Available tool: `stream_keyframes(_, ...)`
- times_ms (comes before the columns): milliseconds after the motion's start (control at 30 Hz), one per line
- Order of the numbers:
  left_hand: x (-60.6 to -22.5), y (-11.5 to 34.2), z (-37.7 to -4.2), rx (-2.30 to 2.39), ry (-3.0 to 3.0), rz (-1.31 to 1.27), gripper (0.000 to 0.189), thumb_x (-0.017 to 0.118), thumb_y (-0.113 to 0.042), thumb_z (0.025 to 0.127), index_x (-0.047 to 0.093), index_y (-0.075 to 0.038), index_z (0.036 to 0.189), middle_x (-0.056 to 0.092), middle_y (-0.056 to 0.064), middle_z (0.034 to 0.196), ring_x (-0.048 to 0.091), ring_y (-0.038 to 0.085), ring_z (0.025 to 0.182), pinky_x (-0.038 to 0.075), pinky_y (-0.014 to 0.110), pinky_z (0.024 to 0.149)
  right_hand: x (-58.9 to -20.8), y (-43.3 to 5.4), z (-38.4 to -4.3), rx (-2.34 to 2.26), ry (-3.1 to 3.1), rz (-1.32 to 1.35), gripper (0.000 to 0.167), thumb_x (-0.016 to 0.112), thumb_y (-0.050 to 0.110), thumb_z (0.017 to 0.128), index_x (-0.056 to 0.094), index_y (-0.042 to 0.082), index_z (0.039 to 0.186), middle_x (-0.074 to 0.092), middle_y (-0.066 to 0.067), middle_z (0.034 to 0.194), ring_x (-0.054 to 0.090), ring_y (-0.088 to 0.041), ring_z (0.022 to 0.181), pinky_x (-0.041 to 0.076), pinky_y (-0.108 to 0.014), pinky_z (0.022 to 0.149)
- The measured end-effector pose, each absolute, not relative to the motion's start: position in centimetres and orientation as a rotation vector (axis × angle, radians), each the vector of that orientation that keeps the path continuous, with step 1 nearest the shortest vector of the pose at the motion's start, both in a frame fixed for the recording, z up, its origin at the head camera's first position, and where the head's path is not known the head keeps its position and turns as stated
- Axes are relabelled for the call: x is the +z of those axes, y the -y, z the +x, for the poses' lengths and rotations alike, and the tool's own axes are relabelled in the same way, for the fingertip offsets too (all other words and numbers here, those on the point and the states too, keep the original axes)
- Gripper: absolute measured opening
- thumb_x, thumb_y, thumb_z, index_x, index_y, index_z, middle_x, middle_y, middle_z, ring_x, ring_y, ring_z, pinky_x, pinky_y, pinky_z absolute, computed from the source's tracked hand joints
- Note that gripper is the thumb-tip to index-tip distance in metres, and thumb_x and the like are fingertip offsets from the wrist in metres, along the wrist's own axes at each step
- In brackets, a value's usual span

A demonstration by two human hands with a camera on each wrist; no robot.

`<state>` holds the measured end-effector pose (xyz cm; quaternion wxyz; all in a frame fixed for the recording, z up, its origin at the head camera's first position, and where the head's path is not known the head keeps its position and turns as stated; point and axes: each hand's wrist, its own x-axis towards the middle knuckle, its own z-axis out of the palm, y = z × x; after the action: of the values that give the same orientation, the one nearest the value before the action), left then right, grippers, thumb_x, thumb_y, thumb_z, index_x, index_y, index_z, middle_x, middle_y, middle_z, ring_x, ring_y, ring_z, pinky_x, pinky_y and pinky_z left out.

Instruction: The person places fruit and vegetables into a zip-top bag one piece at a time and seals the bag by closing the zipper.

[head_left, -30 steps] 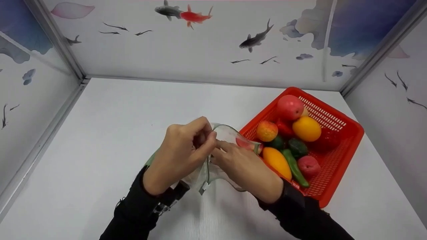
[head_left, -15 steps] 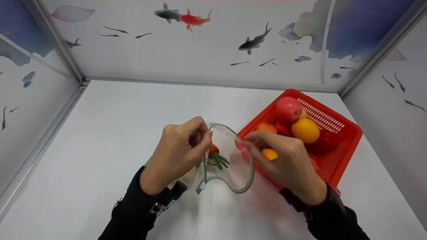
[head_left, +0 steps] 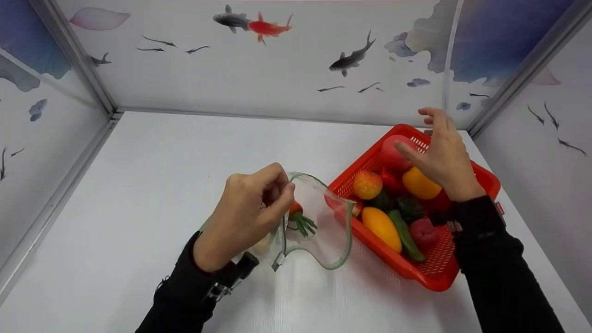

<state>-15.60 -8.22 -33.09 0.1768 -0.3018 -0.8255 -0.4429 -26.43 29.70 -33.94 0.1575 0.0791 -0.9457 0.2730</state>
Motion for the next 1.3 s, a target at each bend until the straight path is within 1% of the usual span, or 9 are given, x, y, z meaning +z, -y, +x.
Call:
stream_keyframes(133, -33.1, 8.2, -15.6, -1.259, 2.335, -0.862, 0.014, 0.065, -0.002, 0.099, 0.064, -0.006, 0.086, 0.054, -0.002, 0.063, 0.045, 0.003, 0.056, 0.043, 0.018, 0.052, -34.7, -30.9, -28.1, 0.775, 2.896, 0.173, 0.094, 0.08, 0.048, 0.095, 0.029, 0.006, 0.162, 0.041, -0.036, 0.154, 0.047, -0.056, 0.136, 0.043, -0.075, 0.113)
stream_keyframes(333, -33.3, 8.2, -15.6, -1.272, 2.328, -0.868, 0.016, 0.065, -0.003, 0.099, 0.062, -0.006, 0.084, 0.059, -0.001, 0.065, 0.048, 0.004, 0.056, 0.044, 0.019, 0.052, -36.1, -31.5, -29.9, 0.841, 3.055, 0.135, 0.101, 0.08, 0.052, 0.093, 0.027, -0.001, 0.16, 0.045, -0.037, 0.149, 0.051, -0.051, 0.128, 0.05, -0.068, 0.11)
stream_keyframes(533, -33.3, 8.1, -15.5, -1.268, 2.332, -0.877, 0.016, 0.065, -0.002, 0.099, 0.062, -0.007, 0.084, 0.057, -0.002, 0.064, 0.047, 0.004, 0.056, 0.043, 0.018, 0.053, -37.1, -31.8, -30.4, 0.828, 3.112, 0.118, 0.091, 0.079, 0.045, 0.096, 0.033, -0.004, 0.156, 0.052, -0.036, 0.141, 0.053, -0.048, 0.121, 0.052, -0.062, 0.104)
stream_keyframes(733, -33.5, 8.2, -15.6, -1.258, 2.341, -0.874, 0.016, 0.065, -0.002, 0.098, 0.061, -0.007, 0.083, 0.054, -0.002, 0.063, 0.047, 0.003, 0.056, 0.043, 0.018, 0.053, -37.7, -31.8, -30.3, 0.837, 3.079, 0.114, 0.083, 0.08, 0.039, 0.096, 0.037, -0.003, 0.154, 0.056, -0.034, 0.142, 0.056, -0.046, 0.121, 0.053, -0.061, 0.105)
stream_keyframes(867, -33.6, 8.2, -15.7, -1.255, 2.341, -0.868, 0.017, 0.065, -0.003, 0.099, 0.061, -0.007, 0.083, 0.053, -0.002, 0.062, 0.046, 0.003, 0.056, 0.043, 0.018, 0.053, -37.6, -31.9, -29.9, 0.856, 3.07, 0.129, 0.084, 0.08, 0.044, 0.095, 0.039, 0.0, 0.154, 0.056, -0.033, 0.143, 0.056, -0.047, 0.122, 0.054, -0.063, 0.105)
stream_keyframes(1000, -33.5, 8.2, -15.7, -1.251, 2.34, -0.867, 0.017, 0.065, -0.003, 0.099, 0.061, -0.007, 0.083, 0.053, -0.002, 0.061, 0.044, 0.003, 0.056, 0.042, 0.018, 0.052, -37.2, -32.3, -29.3, 0.898, 3.075, 0.124, 0.088, 0.079, 0.052, 0.094, 0.039, 0.003, 0.155, 0.055, -0.034, 0.147, 0.056, -0.049, 0.128, 0.053, -0.064, 0.105)
stream_keyframes(1167, -33.4, 8.1, -15.7, -1.251, 2.329, -0.882, 0.017, 0.064, -0.003, 0.099, 0.061, -0.008, 0.083, 0.054, -0.002, 0.062, 0.045, 0.003, 0.056, 0.041, 0.018, 0.052, -36.4, -33.0, -28.1, 0.96, 3.044, 0.096, 0.087, 0.079, 0.054, 0.094, 0.041, 0.007, 0.156, 0.054, -0.031, 0.15, 0.054, -0.048, 0.133, 0.052, -0.067, 0.107)
stream_keyframes(1233, -33.4, 8.0, -15.7, -1.245, 2.316, -0.888, 0.017, 0.063, -0.002, 0.098, 0.06, -0.008, 0.082, 0.054, -0.002, 0.061, 0.044, 0.003, 0.055, 0.041, 0.018, 0.052, -36.2, -33.2, -27.5, 0.981, 3.022, 0.083, 0.085, 0.078, 0.055, 0.094, 0.042, 0.009, 0.156, 0.055, -0.029, 0.148, 0.055, -0.047, 0.131, 0.052, -0.064, 0.105)
stream_keyframes(1300, -33.4, 8.0, -15.7, -1.242, 2.305, -0.89, 0.017, 0.063, -0.001, 0.098, 0.06, -0.008, 0.082, 0.054, -0.003, 0.06, 0.044, 0.003, 0.054, 0.04, 0.018, 0.052, -36.0, -33.2, -26.9, 0.985, 3.001, 0.075, 0.084, 0.078, 0.056, 0.094, 0.044, 0.011, 0.156, 0.057, -0.028, 0.146, 0.057, -0.045, 0.129, 0.054, -0.056, 0.101)
